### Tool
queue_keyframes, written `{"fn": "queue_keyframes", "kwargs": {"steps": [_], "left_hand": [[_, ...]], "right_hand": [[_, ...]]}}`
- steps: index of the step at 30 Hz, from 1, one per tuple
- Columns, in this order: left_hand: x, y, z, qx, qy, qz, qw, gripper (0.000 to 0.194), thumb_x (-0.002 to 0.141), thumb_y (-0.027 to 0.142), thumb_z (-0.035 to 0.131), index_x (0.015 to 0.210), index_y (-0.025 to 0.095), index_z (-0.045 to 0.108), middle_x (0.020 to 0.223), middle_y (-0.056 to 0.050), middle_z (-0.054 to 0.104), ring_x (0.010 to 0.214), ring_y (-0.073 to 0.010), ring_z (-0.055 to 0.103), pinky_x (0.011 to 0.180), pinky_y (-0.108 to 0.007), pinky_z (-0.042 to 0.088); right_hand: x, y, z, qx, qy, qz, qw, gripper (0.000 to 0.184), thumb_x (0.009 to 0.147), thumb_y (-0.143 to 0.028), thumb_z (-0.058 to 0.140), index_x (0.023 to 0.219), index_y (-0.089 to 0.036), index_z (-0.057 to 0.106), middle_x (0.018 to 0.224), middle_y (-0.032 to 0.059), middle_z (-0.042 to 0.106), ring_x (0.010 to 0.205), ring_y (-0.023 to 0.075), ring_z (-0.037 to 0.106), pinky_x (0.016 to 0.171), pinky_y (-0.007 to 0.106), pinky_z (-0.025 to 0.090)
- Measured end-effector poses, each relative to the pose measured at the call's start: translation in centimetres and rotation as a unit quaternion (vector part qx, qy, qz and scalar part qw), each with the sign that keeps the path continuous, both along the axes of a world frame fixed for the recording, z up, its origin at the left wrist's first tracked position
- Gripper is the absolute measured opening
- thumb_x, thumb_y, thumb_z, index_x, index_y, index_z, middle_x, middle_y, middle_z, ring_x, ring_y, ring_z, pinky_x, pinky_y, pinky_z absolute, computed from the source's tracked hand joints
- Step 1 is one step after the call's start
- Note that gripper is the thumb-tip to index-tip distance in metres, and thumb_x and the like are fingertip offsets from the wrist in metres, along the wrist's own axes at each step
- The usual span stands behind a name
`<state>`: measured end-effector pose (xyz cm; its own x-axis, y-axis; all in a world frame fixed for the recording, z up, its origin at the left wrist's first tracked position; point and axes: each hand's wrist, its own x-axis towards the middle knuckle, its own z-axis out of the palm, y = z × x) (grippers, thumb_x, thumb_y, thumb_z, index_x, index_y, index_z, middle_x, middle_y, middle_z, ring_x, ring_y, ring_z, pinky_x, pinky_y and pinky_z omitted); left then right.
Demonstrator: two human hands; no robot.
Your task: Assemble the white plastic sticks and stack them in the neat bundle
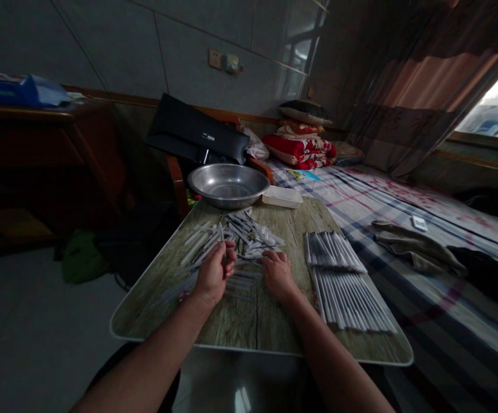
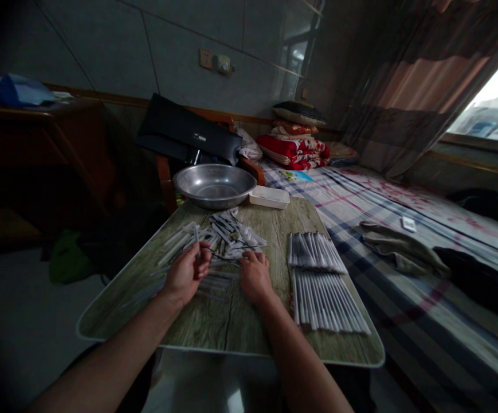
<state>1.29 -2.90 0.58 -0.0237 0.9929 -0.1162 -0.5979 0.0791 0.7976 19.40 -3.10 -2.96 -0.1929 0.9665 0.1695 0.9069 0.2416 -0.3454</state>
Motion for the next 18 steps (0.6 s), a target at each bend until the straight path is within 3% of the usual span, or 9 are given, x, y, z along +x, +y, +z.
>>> {"fn": "queue_keyframes", "kwargs": {"steps": [11,14,18], "left_hand": [[0.08,-0.27,-0.43,0.008,0.042,-0.021,0.999,0.039,0.070,0.049,0.071,0.086,0.014,0.060,0.060,0.004,0.055,0.040,-0.0034,0.037,0.037,-0.015,0.022],[0.21,-0.41,-0.48,0.012,0.062,-0.033,0.997,0.039,0.072,0.049,0.070,0.086,0.015,0.060,0.060,0.003,0.056,0.041,-0.0038,0.037,0.038,-0.015,0.023],[0.52,-0.70,-0.46,0.026,0.110,-0.056,0.992,0.039,0.074,0.051,0.067,0.086,0.015,0.060,0.061,0.003,0.055,0.043,-0.0043,0.037,0.039,-0.016,0.024]], "right_hand": [[0.35,-0.08,0.81,0.016,0.017,-0.038,0.999,0.026,0.079,-0.010,0.050,0.090,-0.018,0.072,0.099,0.0098,0.067,0.098,0.0248,0.051,0.090,0.034,0.036],[0.36,-0.04,0.86,0.029,0.021,-0.056,0.998,0.035,0.078,-0.008,0.049,0.104,-0.017,0.069,0.105,0.0101,0.065,0.101,0.0249,0.050,0.090,0.034,0.037],[0.07,-0.08,0.44,0.013,-0.007,-0.033,0.999,0.044,0.088,-0.015,0.046,0.127,-0.026,0.061,0.122,0.0092,0.060,0.107,0.0268,0.046,0.087,0.036,0.036]]}}
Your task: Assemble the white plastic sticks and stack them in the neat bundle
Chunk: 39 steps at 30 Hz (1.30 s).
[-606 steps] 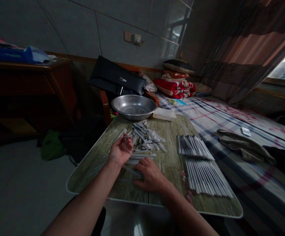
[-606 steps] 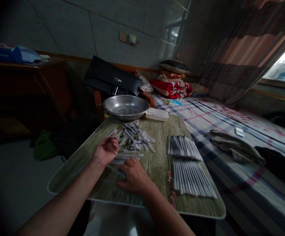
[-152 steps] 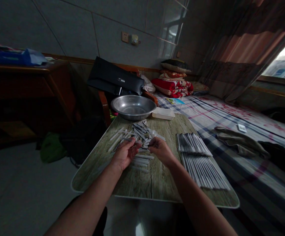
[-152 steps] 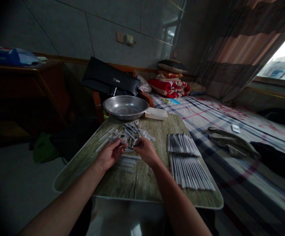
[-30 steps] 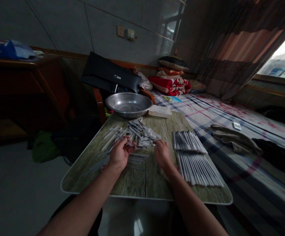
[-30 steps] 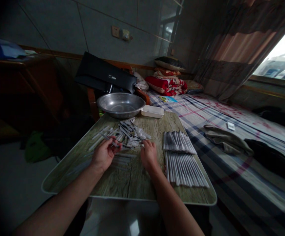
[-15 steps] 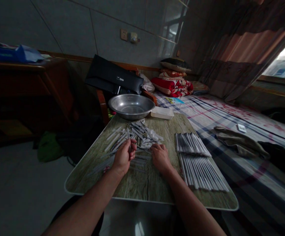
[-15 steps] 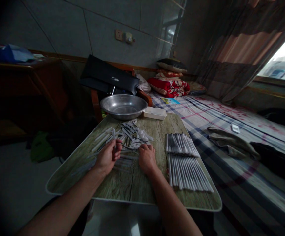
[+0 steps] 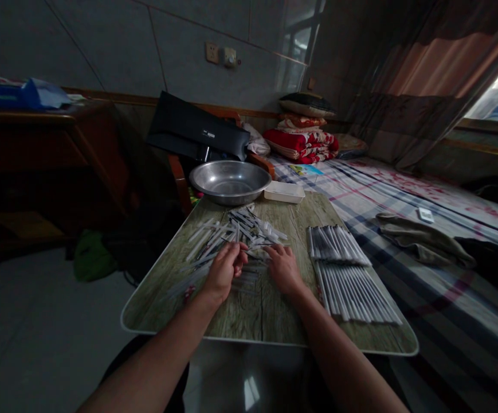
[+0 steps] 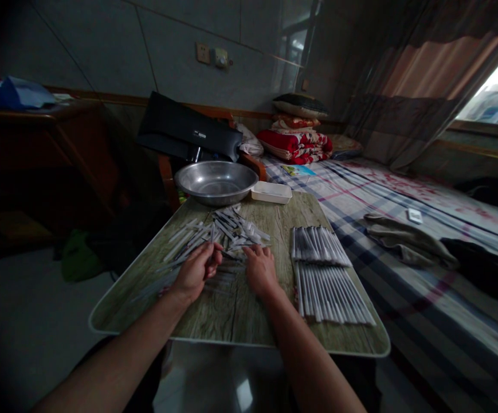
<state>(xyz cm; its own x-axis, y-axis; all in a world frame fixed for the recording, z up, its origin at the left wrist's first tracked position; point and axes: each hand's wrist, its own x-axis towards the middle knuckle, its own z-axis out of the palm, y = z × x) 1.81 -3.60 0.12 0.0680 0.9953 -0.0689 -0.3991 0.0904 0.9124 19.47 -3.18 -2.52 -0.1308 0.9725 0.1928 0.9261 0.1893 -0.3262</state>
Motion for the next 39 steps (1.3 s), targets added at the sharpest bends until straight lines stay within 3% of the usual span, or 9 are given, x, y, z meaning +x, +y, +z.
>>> {"fn": "queue_keyframes", "kwargs": {"steps": [5,9,19,22,25,28,30,34,39], "left_hand": [[0.3,-0.5,0.3,0.006,0.055,-0.040,0.998,0.040,0.077,0.054,0.063,0.086,0.016,0.058,0.059,0.003,0.054,0.044,-0.0052,0.037,0.039,-0.016,0.023],[0.6,-0.7,0.4,0.010,0.088,-0.056,0.995,0.041,0.078,0.056,0.060,0.088,0.015,0.058,0.059,0.003,0.055,0.045,-0.0053,0.037,0.040,-0.016,0.023],[1.0,-0.8,0.1,0.025,0.128,-0.086,0.988,0.038,0.083,0.054,0.054,0.090,0.016,0.057,0.060,0.003,0.053,0.046,-0.0063,0.033,0.042,-0.018,0.020],[1.0,-0.8,-0.1,0.043,0.147,-0.092,0.984,0.035,0.087,0.050,0.051,0.093,0.017,0.057,0.060,0.003,0.053,0.047,-0.0078,0.036,0.045,-0.020,0.025],[1.0,-0.9,-0.2,0.114,0.220,-0.096,0.964,0.031,0.089,0.044,0.049,0.100,0.018,0.061,0.061,0.002,0.056,0.056,-0.0120,0.048,0.056,-0.022,0.037],[1.0,-1.2,0.0,0.175,0.313,-0.095,0.929,0.031,0.090,0.039,0.050,0.107,0.020,0.067,0.065,0.000,0.060,0.063,-0.0161,0.056,0.065,-0.026,0.041],[1.1,-1.5,0.2,0.195,0.345,-0.099,0.913,0.030,0.090,0.037,0.051,0.109,0.023,0.069,0.067,0.000,0.064,0.063,-0.0172,0.057,0.065,-0.027,0.041],[1.6,-1.7,0.7,0.215,0.360,-0.109,0.901,0.026,0.087,0.033,0.054,0.104,0.025,0.073,0.071,-0.001,0.069,0.069,-0.0199,0.062,0.066,-0.027,0.042],[2.1,-1.5,0.4,0.228,0.381,-0.117,0.888,0.025,0.088,0.031,0.052,0.099,0.024,0.074,0.083,-0.004,0.073,0.075,-0.0205,0.065,0.071,-0.028,0.044]], "right_hand": [[-0.4,-0.1,-0.3,-0.044,-0.040,0.005,0.998,0.040,0.091,-0.019,0.046,0.126,-0.031,0.062,0.116,0.0115,0.059,0.106,0.0282,0.047,0.086,0.037,0.036],[-0.5,-0.2,0.2,-0.037,-0.030,0.006,0.999,0.034,0.090,-0.015,0.045,0.114,-0.024,0.067,0.109,0.0125,0.061,0.104,0.0270,0.050,0.087,0.036,0.037],[0.3,-0.1,0.0,0.020,0.170,0.003,0.985,0.026,0.079,-0.012,0.055,0.101,-0.017,0.068,0.098,0.0093,0.069,0.096,0.0233,0.058,0.087,0.034,0.042],[0.4,0.3,0.0,0.029,0.357,-0.028,0.933,0.020,0.077,-0.019,0.062,0.096,-0.018,0.070,0.089,0.0067,0.071,0.084,0.0212,0.061,0.080,0.035,0.045],[0.5,0.4,0.5,-0.003,0.601,-0.025,0.799,0.019,0.075,-0.028,0.068,0.091,-0.018,0.070,0.080,0.0040,0.070,0.068,0.0161,0.060,0.066,0.030,0.047],[1.0,0.1,1.3,-0.041,0.756,0.009,0.653,0.021,0.072,-0.029,0.073,0.090,-0.018,0.070,0.080,0.0032,0.071,0.065,0.0132,0.061,0.060,0.026,0.047],[1.5,-0.2,1.8,-0.048,0.800,0.010,0.597,0.021,0.071,-0.027,0.076,0.088,-0.018,0.070,0.080,0.0035,0.071,0.067,0.0126,0.062,0.060,0.025,0.049],[2.1,-0.6,2.1,-0.038,0.813,0.005,0.581,0.016,0.072,-0.025,0.076,0.084,-0.018,0.069,0.076,0.0025,0.069,0.063,0.0119,0.061,0.055,0.023,0.048],[2.3,-0.7,2.3,-0.003,0.766,-0.008,0.643,0.016,0.070,-0.026,0.076,0.081,-0.018,0.070,0.070,0.0002,0.067,0.058,0.0100,0.057,0.054,0.023,0.045]]}}
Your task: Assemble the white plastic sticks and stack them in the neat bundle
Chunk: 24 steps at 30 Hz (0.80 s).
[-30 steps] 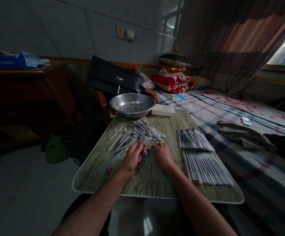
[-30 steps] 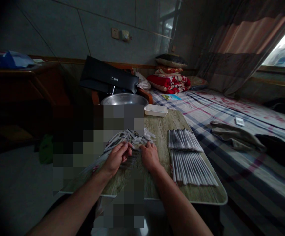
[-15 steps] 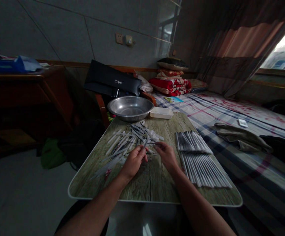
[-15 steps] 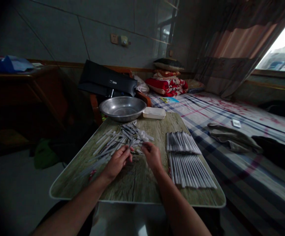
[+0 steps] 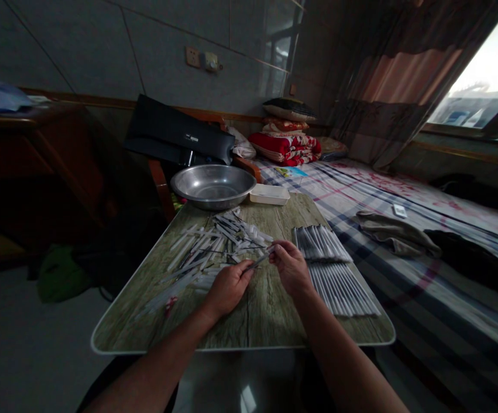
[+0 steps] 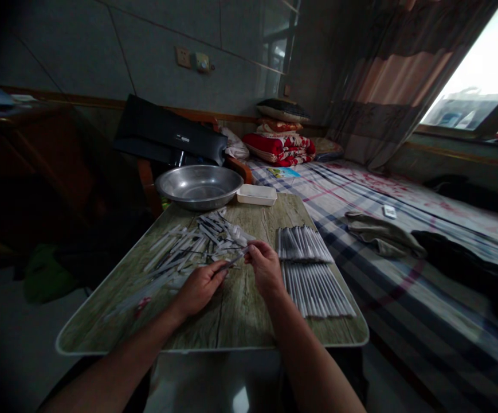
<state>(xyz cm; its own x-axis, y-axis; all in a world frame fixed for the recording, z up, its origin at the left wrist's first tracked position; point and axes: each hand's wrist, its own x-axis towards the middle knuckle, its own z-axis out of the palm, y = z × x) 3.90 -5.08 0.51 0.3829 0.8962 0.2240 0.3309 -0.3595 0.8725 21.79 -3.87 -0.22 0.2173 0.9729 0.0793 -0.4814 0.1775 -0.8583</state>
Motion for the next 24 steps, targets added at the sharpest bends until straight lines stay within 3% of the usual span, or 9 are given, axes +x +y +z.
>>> {"fn": "queue_keyframes", "kwargs": {"steps": [7,12,19,24], "left_hand": [[-0.1,0.2,-0.1,-0.003,0.011,-0.010,1.000,0.028,0.090,0.032,0.051,0.106,0.025,0.072,0.086,-0.003,0.074,0.080,-0.0208,0.066,0.073,-0.028,0.042],[-0.2,-0.1,0.2,-0.009,0.013,0.007,1.000,0.027,0.090,0.034,0.052,0.105,0.025,0.073,0.071,-0.001,0.069,0.067,-0.0193,0.062,0.065,-0.027,0.040],[-0.3,-0.5,0.7,0.008,0.037,-0.013,0.999,0.024,0.090,0.035,0.051,0.086,0.023,0.072,0.074,-0.003,0.070,0.070,-0.0206,0.064,0.065,-0.027,0.039],[-0.3,-0.4,0.5,0.030,0.012,-0.011,0.999,0.020,0.087,0.035,0.055,0.086,0.025,0.073,0.080,-0.005,0.074,0.074,-0.0222,0.067,0.068,-0.028,0.043]], "right_hand": [[0.2,-0.4,0.8,0.025,-0.126,-0.028,0.991,0.011,0.070,-0.025,0.074,0.079,-0.018,0.071,0.061,-0.0027,0.062,0.055,0.0103,0.054,0.056,0.024,0.043],[-0.2,-1.1,1.1,0.029,-0.144,-0.004,0.989,0.011,0.071,-0.027,0.074,0.077,-0.019,0.069,0.060,-0.0033,0.061,0.054,0.0111,0.052,0.054,0.024,0.042],[-1.0,-1.6,1.1,-0.004,-0.026,0.068,0.997,0.028,0.082,-0.043,0.062,0.069,-0.019,0.063,0.065,0.0017,0.060,0.058,0.0142,0.051,0.056,0.027,0.042],[-2.5,-2.4,1.4,-0.088,0.080,0.185,0.975,0.038,0.088,-0.051,0.044,0.077,-0.019,0.062,0.082,0.0074,0.068,0.080,0.0217,0.061,0.075,0.036,0.049]]}}
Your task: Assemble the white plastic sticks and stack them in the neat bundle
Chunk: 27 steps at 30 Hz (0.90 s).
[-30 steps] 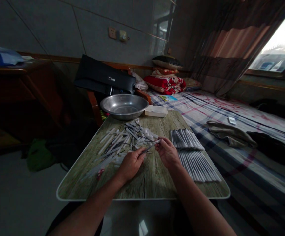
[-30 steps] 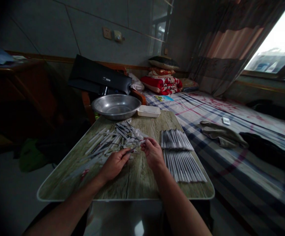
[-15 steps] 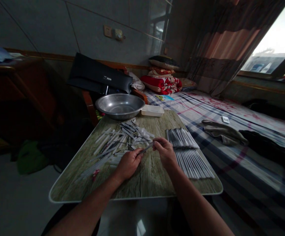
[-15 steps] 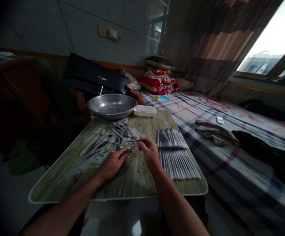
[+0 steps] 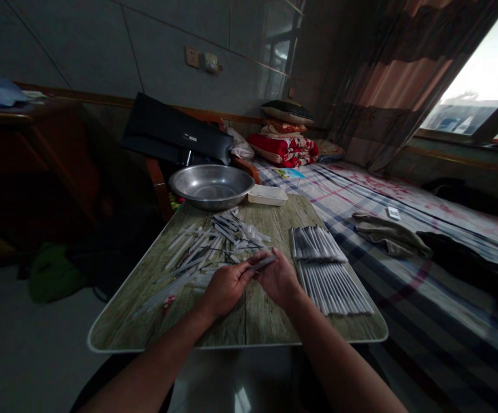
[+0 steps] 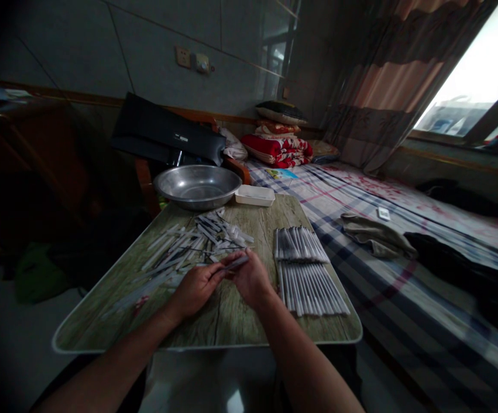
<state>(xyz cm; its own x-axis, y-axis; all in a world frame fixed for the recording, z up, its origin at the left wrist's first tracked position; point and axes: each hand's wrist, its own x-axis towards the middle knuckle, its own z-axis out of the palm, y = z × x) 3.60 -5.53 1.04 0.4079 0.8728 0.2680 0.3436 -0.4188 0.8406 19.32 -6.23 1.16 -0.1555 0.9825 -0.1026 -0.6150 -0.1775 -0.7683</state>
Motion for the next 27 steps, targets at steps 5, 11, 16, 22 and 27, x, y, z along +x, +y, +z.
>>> {"fn": "queue_keyframes", "kwargs": {"steps": [5,11,16,22,27], "left_hand": [[0.2,-0.2,-0.2,0.023,0.016,0.007,1.000,0.023,0.088,0.033,0.053,0.094,0.026,0.074,0.091,-0.006,0.076,0.083,-0.0233,0.069,0.075,-0.030,0.047],[0.3,-0.1,0.0,0.013,0.000,0.031,0.999,0.024,0.086,0.034,0.056,0.096,0.026,0.076,0.096,-0.006,0.077,0.087,-0.0245,0.069,0.078,-0.032,0.048],[0.2,-0.1,-0.5,0.049,0.002,0.041,0.998,0.019,0.083,0.033,0.060,0.088,0.026,0.077,0.090,-0.008,0.077,0.081,-0.0251,0.069,0.078,-0.033,0.048],[0.1,-0.3,-0.6,0.108,0.056,0.033,0.992,0.023,0.088,0.029,0.054,0.099,0.027,0.074,0.094,-0.008,0.076,0.082,-0.0234,0.069,0.074,-0.031,0.048],[0.2,-0.5,-0.7,0.139,0.087,0.029,0.986,0.023,0.091,0.028,0.051,0.101,0.026,0.072,0.096,-0.008,0.075,0.083,-0.0229,0.070,0.072,-0.030,0.048]], "right_hand": [[-1.2,-1.1,0.9,-0.026,-0.013,0.086,0.996,0.068,0.088,-0.066,0.014,0.095,-0.019,0.063,0.111,0.0140,0.069,0.096,0.0271,0.062,0.081,0.043,0.049],[-1.6,-1.2,0.8,-0.019,-0.023,0.072,0.997,0.072,0.087,-0.072,0.013,0.092,-0.019,0.062,0.115,0.0149,0.068,0.098,0.0276,0.062,0.078,0.042,0.050],[-1.8,-1.2,0.5,-0.006,0.007,0.061,0.998,0.069,0.088,-0.070,0.018,0.085,-0.019,0.064,0.109,0.0147,0.070,0.096,0.0277,0.063,0.080,0.043,0.050],[-1.7,-1.3,0.5,0.016,0.025,0.064,0.998,0.062,0.088,-0.066,0.024,0.088,-0.019,0.065,0.105,0.0135,0.071,0.098,0.0285,0.063,0.083,0.046,0.049],[-1.4,-1.5,0.4,0.016,0.043,0.067,0.997,0.052,0.087,-0.062,0.031,0.093,-0.022,0.063,0.103,0.0122,0.072,0.099,0.0291,0.063,0.085,0.049,0.048]]}}
